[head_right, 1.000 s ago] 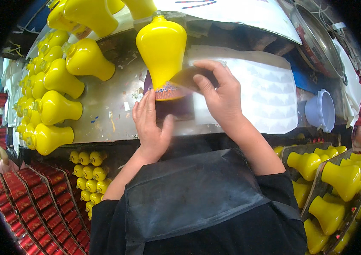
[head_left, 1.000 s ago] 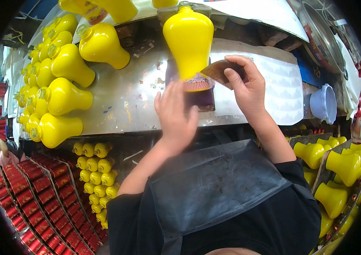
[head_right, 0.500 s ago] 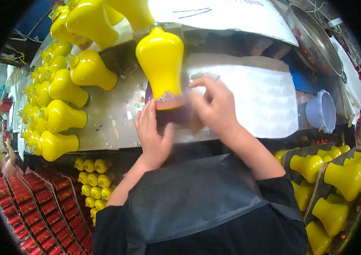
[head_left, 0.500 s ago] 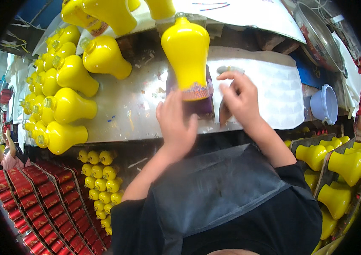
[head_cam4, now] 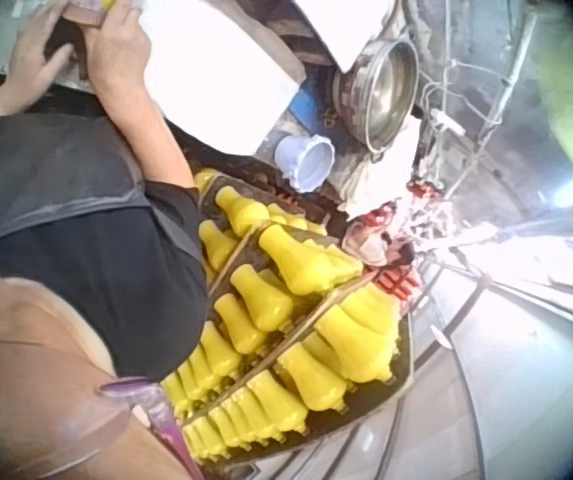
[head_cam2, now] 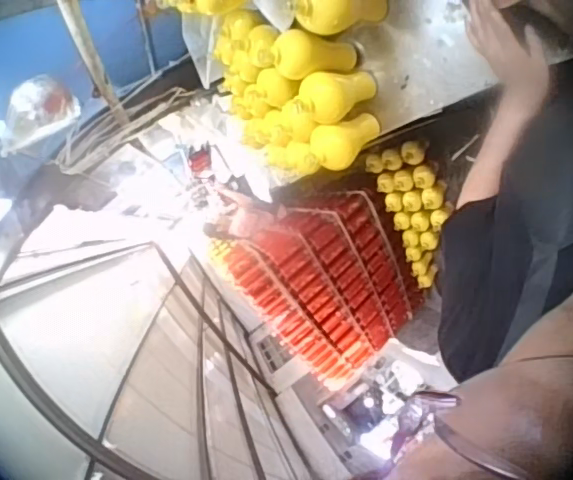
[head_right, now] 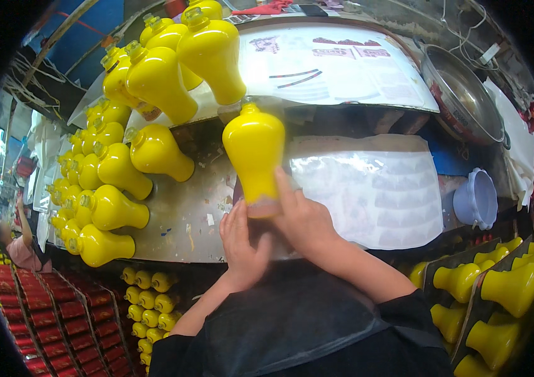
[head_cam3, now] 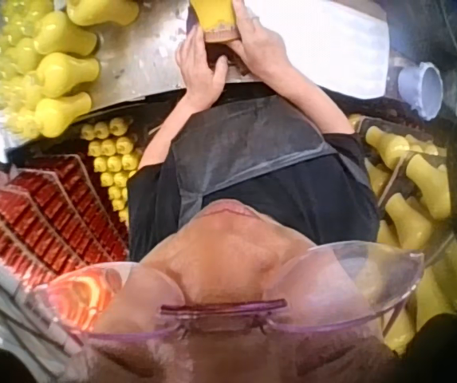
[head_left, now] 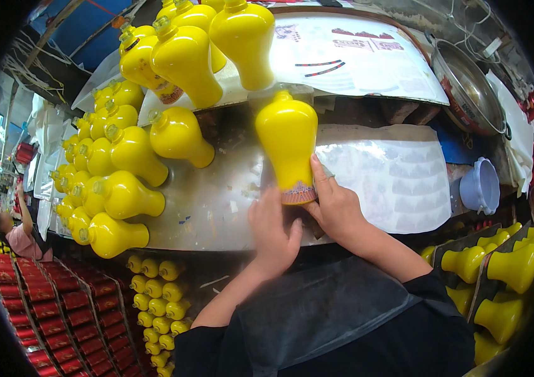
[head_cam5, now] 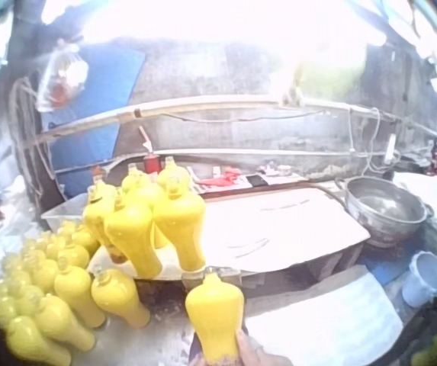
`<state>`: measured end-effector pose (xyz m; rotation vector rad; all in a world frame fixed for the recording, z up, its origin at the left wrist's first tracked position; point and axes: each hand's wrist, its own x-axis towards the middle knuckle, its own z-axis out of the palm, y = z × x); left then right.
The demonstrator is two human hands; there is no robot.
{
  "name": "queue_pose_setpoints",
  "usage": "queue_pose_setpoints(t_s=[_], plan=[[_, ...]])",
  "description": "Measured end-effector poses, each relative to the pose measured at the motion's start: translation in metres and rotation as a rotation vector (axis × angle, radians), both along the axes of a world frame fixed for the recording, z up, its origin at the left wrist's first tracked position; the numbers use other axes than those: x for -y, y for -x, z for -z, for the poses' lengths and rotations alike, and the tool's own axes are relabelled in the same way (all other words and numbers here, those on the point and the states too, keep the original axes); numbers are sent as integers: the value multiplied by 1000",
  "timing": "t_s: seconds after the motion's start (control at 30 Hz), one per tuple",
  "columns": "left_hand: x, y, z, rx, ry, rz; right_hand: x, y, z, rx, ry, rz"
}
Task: The person applies decorative stickers to yellow ceramic bottles. They pick up a bottle, place a sticker on its body, smooth it down, and then place a small seal on the bottle's neck before setting it aside.
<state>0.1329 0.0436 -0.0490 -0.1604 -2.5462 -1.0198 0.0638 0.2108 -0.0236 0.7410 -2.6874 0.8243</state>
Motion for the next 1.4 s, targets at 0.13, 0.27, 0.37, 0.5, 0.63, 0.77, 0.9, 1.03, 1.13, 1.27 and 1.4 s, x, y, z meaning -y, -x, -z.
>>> queue_pose_setpoints(t_s=[0.13, 0.27, 0.37, 0.5, 0.63, 0.77, 0.9, 1.03, 1.13, 1.27, 1.4], plan=[[0, 2, -1, -29, 5, 12, 3, 0, 2, -24, 31, -3], [-1, 1, -2, -31, 3, 17, 1, 0, 4, 125, -10, 7], [-1, 0, -4, -14, -29, 18, 0, -1, 4, 115, 52, -5], [-2, 3, -9, 60, -187, 5, 2, -2, -2, 179, 90, 10], [-5, 15, -15, 135, -503, 51, 7, -2, -16, 239, 154, 15], [-7, 28, -27, 137, -700, 108, 10, -1, -31, 216, 206, -7], [6, 33, -40, 190, -413, 132, 4, 1, -37, 144, 117, -20], [5, 34, -44, 79, -111, -92, -3, 2, -29, 72, -57, -14], [1, 44, -40, -195, 206, -82, -6, 5, -24, 95, -172, -11], [7, 53, -30, -199, 214, -51, -14, 10, -28, 113, -48, -62], [12, 56, -17, -111, -87, 7, -22, 20, -35, 491, 213, -34]])
